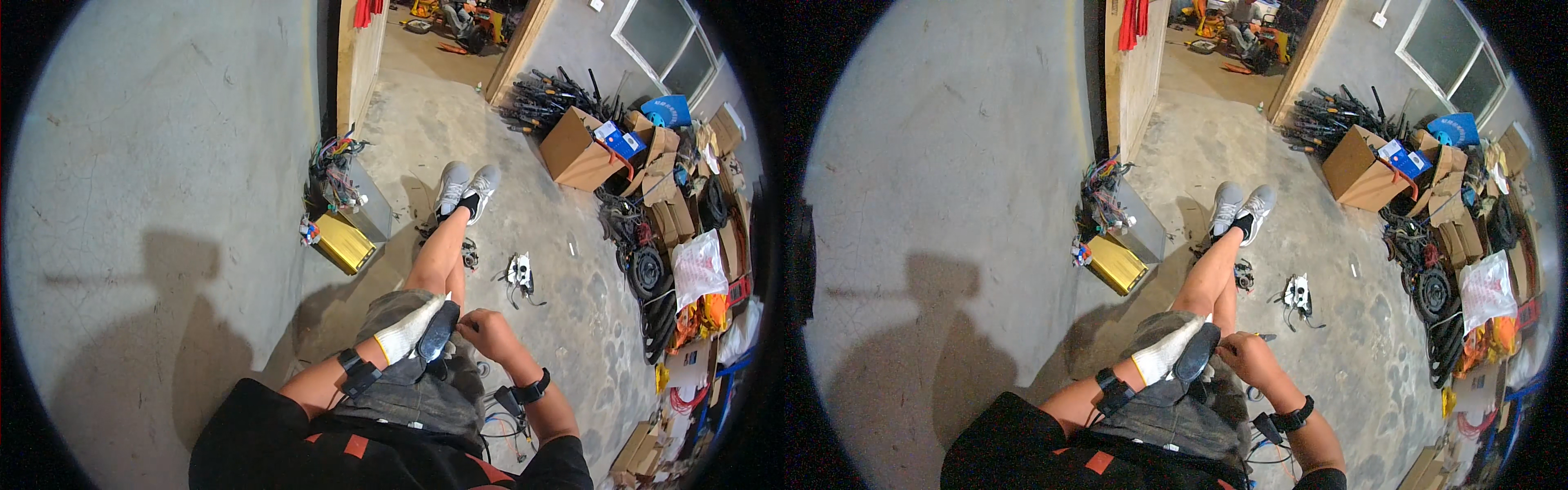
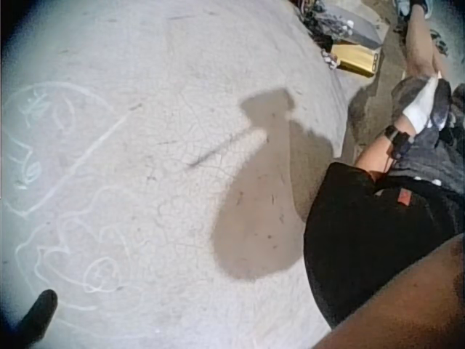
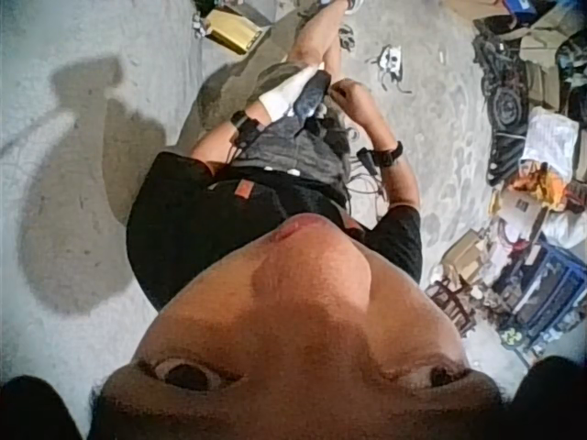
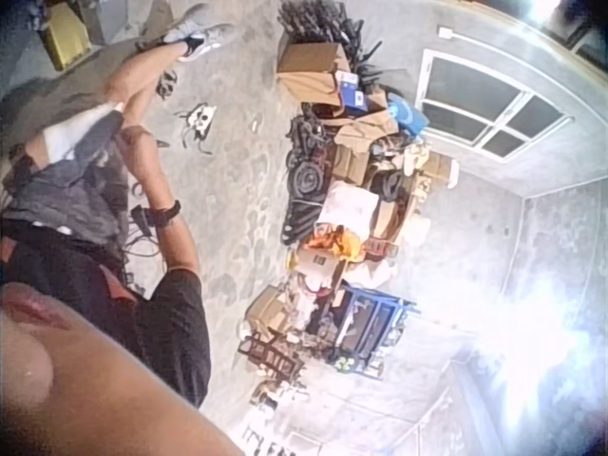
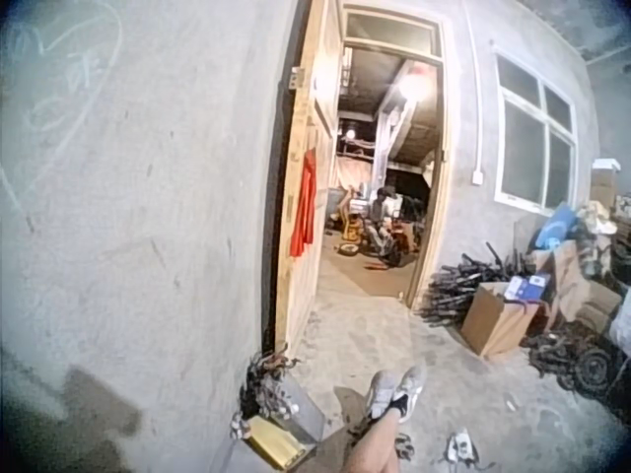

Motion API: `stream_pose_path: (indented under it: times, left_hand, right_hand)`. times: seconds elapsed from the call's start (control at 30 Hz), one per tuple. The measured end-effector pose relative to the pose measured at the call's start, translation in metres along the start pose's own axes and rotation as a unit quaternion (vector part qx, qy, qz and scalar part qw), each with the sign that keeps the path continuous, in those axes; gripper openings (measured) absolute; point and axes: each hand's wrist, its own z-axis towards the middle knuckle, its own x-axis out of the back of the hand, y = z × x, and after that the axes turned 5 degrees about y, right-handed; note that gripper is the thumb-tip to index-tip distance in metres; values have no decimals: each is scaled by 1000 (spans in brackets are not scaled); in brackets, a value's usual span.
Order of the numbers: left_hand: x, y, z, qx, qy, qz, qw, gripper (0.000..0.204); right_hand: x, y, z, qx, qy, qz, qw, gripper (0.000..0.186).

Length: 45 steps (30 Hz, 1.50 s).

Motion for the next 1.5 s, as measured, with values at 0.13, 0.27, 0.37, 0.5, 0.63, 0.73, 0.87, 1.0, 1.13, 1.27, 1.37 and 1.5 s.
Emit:
stream_pose_path:
  times: [0.13,0.27,0.37,0.5,0.63,0.73,0.87,1.0,1.13,1.27,1.37,1.5]
  left_hand:
    - [6,-6,6,77,5,-62,995,39]
    - [9,-6,6,51,-13,7,999,37]
    - [7,-5,7,41,-22,13,999,35]
    - [8,-10,11,31,-30,10,999,33]
    - [7,-9,13,14,-42,31,999,32]
    - [-3,0,4,25,-49,-20,998,33]
    - [9,-3,9,-69,-43,129,988,35]
    - [0,15,-7,92,-46,34,994,39]
    - [-23,35,-29,69,68,57,994,42]
    - [-30,44,-36,50,87,90,991,43]
    - [5,3,2,16,12,99,995,41]
    - [5,-1,7,64,-82,-84,991,39]
  right_hand:
    - [-7,-9,-2,17,6,-95,995,19]
    - [-14,-5,-5,45,41,-134,989,19]
    - [-16,9,-4,112,35,-170,978,16]
    - [-1,15,-4,245,25,-220,944,15]
    - [5,17,-1,327,17,-229,917,15]
    - [4,14,-5,268,15,-209,940,15]
    - [-1,1,-5,100,28,-86,991,18]
    - [-2,2,-4,-8,2,-28,1000,20]
    - [-4,-2,-2,-67,-9,-7,998,20]
    - [-6,3,-1,12,6,-49,999,19]
    - [-9,0,-2,108,27,-151,982,16]
    - [-7,9,-4,181,18,-223,958,13]
